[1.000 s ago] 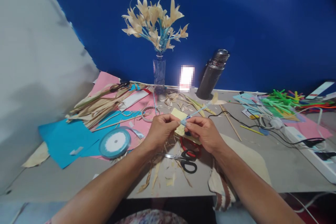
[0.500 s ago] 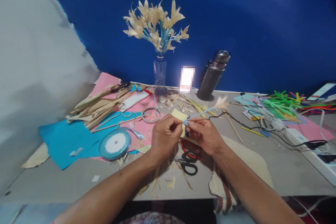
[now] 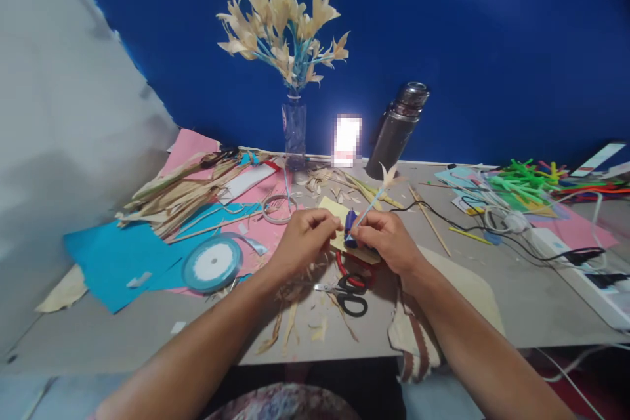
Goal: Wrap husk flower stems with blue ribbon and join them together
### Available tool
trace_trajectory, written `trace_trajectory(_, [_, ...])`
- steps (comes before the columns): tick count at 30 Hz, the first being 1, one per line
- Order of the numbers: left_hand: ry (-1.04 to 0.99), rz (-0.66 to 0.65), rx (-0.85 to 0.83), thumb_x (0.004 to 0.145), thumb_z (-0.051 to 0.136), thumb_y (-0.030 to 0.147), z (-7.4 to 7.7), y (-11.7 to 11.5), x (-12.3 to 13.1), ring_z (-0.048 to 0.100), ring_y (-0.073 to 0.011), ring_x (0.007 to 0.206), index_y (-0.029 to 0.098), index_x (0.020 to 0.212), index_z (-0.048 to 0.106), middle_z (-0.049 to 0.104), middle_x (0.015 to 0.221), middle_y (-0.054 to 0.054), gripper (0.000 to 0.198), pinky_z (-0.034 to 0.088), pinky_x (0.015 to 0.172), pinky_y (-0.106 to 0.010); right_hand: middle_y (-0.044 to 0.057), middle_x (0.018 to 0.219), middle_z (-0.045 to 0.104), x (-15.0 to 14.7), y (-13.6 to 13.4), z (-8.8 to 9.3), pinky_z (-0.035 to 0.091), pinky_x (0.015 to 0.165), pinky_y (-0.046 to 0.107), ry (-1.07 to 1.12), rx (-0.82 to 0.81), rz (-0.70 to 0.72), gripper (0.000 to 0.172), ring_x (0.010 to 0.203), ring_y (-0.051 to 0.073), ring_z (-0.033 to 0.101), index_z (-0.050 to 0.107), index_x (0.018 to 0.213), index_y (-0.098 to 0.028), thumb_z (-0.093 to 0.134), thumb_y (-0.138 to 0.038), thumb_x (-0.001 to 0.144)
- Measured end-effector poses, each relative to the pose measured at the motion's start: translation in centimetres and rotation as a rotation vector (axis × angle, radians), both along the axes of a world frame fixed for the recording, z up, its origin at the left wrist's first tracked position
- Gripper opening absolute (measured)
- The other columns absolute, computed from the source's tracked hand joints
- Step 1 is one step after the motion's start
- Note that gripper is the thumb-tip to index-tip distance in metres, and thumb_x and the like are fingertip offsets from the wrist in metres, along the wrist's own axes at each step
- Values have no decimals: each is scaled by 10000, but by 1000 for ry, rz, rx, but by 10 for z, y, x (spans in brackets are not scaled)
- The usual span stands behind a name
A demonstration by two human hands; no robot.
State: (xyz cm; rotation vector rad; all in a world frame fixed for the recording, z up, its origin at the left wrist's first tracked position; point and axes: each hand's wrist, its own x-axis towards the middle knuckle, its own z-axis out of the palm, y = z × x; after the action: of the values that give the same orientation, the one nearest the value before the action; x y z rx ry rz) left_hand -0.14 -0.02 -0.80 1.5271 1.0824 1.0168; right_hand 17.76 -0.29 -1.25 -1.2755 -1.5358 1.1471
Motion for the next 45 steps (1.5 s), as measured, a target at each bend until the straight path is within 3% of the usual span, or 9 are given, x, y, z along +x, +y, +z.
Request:
trace_trajectory(5, [-128, -80, -158, 793, 677, 358, -2, 5, 0, 489, -86, 502, 155, 826, 735, 618, 636, 13, 213, 341, 468, -207, -46, 497, 502, -5, -4, -1, 296, 456, 218, -179, -28, 241, 121, 466, 88, 407, 583, 563, -173, 596, -196, 681])
trace_trajectory(10, [-395, -118, -407, 644, 817, 318, -7, 3, 4, 485, -71, 482, 148, 791, 706, 588, 597, 34, 250, 352, 458, -196, -53, 504, 485, -7, -5, -1, 286, 450, 205, -202, -31, 342, 141, 471, 80, 391, 561, 566, -173, 599, -202, 699])
trace_trajectory(14, [-488, -179, -501, 628, 845, 303, -6, 5, 1, 437, -47, 443, 149, 713, 633, 506, 516, 66, 276, 333, 438, -170, -55, 508, 504, -3, -6, 1, 293, 447, 202, -197, -60, 386, 150, 461, 76, 397, 571, 586, -174, 628, -213, 719])
trace_trajectory(19, [-507, -160, -389, 692, 801, 293, -5, 8, -1, 483, -46, 454, 154, 750, 577, 613, 639, 22, 270, 347, 435, -167, -33, 565, 585, 0, -7, 3, 364, 465, 211, -82, -101, 392, 147, 458, 86, 463, 619, 678, -175, 643, -257, 798])
trace_trajectory(31, [-352, 56, -78, 809, 679, 315, -4, 5, 2, 503, -62, 461, 192, 798, 500, 541, 561, 68, 217, 383, 480, -180, -23, 556, 587, 3, -6, -2, 331, 409, 202, 60, -146, 366, 319, 414, 81, 452, 628, 754, -168, 650, -465, 869])
trace_trajectory(37, [-243, 82, 63, 833, 624, 254, -1, 0, 3, 499, -65, 496, 194, 800, 494, 511, 642, 64, 147, 401, 477, -199, -16, 591, 610, 0, -6, -4, 289, 381, 204, 68, -192, 351, 309, 404, 71, 424, 635, 728, -168, 664, -448, 854])
trace_trajectory(45, [-245, 168, 84, 847, 616, 246, -1, -1, 4, 529, -59, 471, 196, 791, 479, 506, 648, 71, 157, 416, 460, -192, -24, 566, 592, -2, -8, 1, 329, 424, 220, 38, -118, 313, 209, 429, 88, 450, 644, 781, -172, 683, -375, 818])
